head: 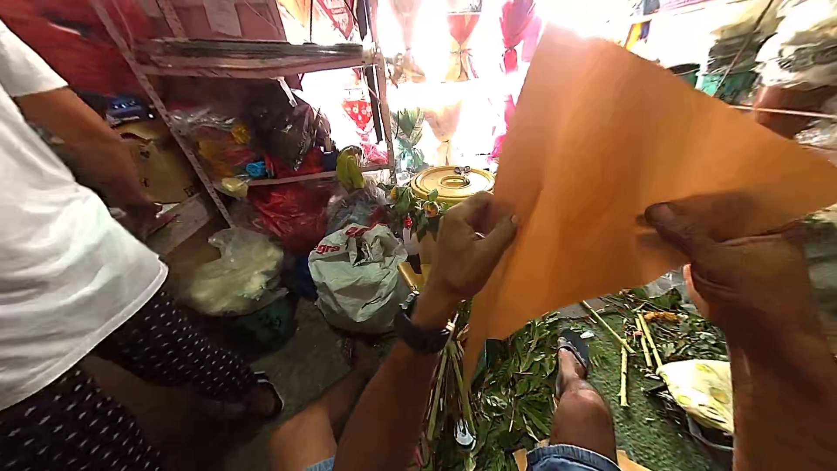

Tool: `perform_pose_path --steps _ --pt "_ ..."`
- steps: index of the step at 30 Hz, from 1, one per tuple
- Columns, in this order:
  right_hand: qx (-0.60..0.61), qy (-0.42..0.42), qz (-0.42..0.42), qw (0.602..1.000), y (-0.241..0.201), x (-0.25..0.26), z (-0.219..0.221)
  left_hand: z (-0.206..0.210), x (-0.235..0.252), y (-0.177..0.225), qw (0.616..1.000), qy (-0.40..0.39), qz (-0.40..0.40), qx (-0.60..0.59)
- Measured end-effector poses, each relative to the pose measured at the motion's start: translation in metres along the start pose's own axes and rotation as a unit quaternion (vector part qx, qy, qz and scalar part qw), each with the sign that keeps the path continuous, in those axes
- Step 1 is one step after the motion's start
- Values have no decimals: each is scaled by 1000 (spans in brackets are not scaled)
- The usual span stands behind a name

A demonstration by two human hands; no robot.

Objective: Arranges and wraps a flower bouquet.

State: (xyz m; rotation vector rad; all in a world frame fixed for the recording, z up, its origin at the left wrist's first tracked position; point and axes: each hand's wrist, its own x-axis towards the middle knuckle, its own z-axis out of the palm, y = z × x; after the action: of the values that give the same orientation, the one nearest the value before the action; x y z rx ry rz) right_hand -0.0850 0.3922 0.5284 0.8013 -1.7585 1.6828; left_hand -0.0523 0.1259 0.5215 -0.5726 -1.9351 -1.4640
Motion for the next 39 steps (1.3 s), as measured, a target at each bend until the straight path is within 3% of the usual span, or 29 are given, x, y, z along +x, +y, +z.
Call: perform_pose_path --steps 4,8,10,12,14,16,20,25,33,37,39 --pt "-2 -42 -27 999 -16 21 -4 10 33 -5 998 -39 -56 3" --pt "-12 48 -13 999 -22 58 -14 21 48 -8 999 6 25 42" --pt "-10 36 -29 999 -28 61 -8 29 49 -8 994 29 63 82" --pt "-44 -29 -95 994 -42 61 2 38 57 -4 991 43 95 88" --pt "-61 -122 -149 979 -61 64 12 42 70 4 988 65 135 31" --pt "-71 -196 -148 967 -83 68 22 38 76 18 982 56 168 -72" --pt "-77 -272 -179 942 -114 79 37 23 80 39 950 -1 160 -267" --pt "-102 -240 -163 952 -140 87 55 2 66 64 928 -3 50 -370" --pt "-63 -229 -124 963 -146 75 83 -17 56 65 915 -124 99 -371" --pt "-132 -160 -204 957 -140 74 82 -23 56 57 912 -155 98 -367" --pt "-98 -176 -172 964 -140 78 80 -26 56 52 908 -182 89 -366"
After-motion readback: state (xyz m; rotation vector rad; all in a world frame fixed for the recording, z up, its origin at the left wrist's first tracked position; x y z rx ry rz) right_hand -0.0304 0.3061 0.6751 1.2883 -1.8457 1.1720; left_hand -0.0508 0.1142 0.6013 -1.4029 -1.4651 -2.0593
